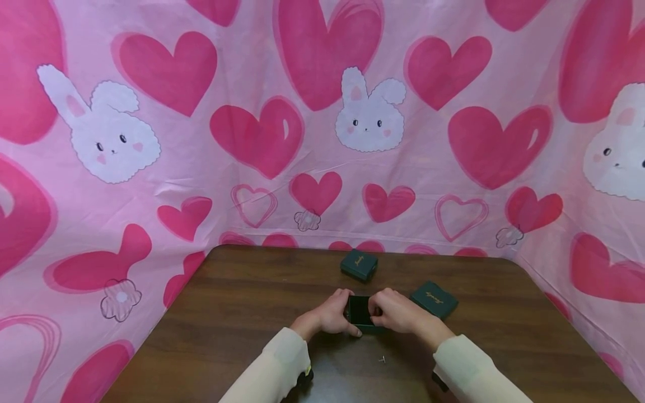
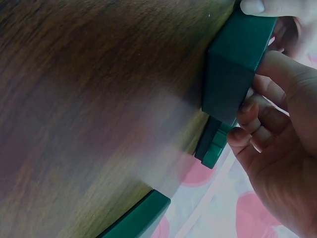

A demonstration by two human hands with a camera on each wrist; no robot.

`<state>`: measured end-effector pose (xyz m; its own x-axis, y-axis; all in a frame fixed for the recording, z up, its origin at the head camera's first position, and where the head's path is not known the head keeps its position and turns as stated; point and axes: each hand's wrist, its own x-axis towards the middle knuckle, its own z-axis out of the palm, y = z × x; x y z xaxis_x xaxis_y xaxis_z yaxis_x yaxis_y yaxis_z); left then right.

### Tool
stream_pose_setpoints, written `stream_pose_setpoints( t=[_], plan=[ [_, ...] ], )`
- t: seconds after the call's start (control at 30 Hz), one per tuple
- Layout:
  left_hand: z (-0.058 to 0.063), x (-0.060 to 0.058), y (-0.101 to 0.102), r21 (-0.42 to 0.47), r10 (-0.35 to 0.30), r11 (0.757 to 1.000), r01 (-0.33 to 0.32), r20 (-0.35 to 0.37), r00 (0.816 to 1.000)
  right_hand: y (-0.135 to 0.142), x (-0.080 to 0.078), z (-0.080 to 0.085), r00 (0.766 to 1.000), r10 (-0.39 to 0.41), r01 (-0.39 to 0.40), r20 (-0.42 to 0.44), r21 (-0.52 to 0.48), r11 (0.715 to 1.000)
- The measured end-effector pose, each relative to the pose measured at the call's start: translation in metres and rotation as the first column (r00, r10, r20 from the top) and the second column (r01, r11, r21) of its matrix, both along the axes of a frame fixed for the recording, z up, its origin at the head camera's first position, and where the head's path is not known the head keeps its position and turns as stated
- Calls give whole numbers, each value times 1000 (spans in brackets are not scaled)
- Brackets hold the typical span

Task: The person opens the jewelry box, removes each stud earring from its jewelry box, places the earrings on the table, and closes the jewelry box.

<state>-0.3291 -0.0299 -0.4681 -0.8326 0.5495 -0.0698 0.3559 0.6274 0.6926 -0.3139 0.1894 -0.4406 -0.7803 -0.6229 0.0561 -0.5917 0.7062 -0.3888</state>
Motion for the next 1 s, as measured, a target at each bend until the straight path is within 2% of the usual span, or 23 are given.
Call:
stream_pose_setpoints(
  t=[0.77,1.0],
  plan=[
    [-1,-1,0,13,9,1000,-9,16,1000,1,-1,1,998,-53,52,26,32,998],
    [-2,-1,0,7,15,1000,-15,12,1000,3,0,3,1000,-27,26,12,34,999]
  ],
)
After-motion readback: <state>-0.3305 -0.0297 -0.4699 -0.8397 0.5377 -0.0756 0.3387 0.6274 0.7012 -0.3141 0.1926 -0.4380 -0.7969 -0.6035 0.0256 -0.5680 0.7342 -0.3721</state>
